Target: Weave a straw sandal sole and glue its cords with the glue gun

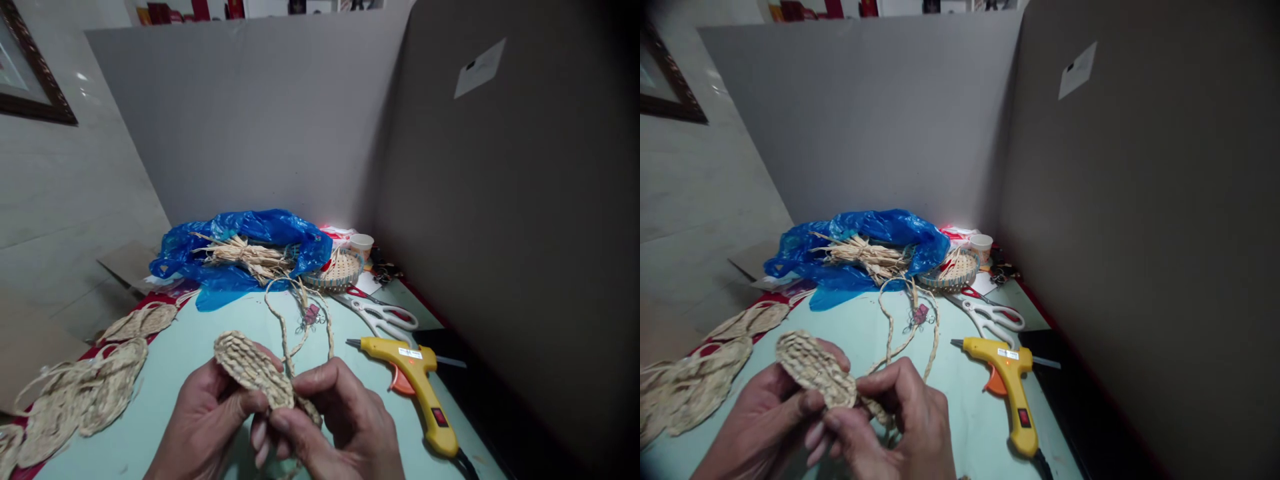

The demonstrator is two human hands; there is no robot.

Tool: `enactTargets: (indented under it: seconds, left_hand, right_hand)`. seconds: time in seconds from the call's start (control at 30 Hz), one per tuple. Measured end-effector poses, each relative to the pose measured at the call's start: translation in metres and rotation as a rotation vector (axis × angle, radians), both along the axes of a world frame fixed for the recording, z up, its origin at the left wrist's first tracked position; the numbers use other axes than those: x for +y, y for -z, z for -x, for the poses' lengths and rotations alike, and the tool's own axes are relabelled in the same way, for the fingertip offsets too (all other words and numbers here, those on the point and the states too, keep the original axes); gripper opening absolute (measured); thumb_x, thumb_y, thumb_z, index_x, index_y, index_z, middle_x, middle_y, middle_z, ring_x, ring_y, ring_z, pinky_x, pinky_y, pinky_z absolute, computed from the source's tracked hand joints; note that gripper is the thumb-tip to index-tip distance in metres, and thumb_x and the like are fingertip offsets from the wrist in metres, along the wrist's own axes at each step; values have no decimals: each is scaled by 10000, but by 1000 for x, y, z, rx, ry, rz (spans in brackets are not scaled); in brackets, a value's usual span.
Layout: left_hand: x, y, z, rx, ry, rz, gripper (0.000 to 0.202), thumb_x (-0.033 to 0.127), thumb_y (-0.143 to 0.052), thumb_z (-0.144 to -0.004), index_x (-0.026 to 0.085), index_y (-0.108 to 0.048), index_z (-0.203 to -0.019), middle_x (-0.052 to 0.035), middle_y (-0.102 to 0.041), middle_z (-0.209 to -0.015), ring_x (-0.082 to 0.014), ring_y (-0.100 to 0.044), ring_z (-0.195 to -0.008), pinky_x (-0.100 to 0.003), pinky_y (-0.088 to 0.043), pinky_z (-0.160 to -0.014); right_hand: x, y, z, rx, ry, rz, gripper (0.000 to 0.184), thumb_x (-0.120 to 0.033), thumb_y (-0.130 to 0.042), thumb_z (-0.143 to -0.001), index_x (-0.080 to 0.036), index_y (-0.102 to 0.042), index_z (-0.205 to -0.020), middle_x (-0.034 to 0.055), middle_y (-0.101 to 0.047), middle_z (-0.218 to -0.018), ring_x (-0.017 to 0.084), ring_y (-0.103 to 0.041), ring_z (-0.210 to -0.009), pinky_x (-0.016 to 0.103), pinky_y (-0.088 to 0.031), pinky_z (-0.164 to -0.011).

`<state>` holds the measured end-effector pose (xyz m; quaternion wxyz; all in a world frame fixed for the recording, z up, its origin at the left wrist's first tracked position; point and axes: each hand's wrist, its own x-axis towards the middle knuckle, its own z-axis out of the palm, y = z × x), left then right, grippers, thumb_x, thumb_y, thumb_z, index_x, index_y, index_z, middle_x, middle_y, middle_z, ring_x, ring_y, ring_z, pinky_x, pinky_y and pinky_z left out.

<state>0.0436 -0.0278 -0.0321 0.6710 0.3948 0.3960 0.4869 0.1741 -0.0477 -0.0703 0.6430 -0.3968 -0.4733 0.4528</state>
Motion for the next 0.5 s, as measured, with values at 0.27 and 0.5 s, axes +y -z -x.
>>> enactTargets:
  seconds: [0.27, 0.5]
  left_hand:
    - [3, 2, -10, -92, -67, -101, 243, 349, -756, -814, 220, -754, -1019, -28, -728, -869, -139, -586, -691, -241, -496, -692]
    - [9, 1, -2, -8, -125, -47, 117, 276, -738, -830, 224, -768, -931, -4, -722, -853, -155, -604, -768, -231, -486, -723]
  right_hand:
    - [17, -1, -13, -255, 164, -166, 109, -264, -666, -852, -233, -567, -819, -2, -688, -692, 158, -642, -602, 253, -501, -580]
    - [14, -6, -23, -522, 146, -288, 112, -319, -685, -859, -237, -631, -913, 8, -694, -832, 202, -666, -809, 294, -489, -775]
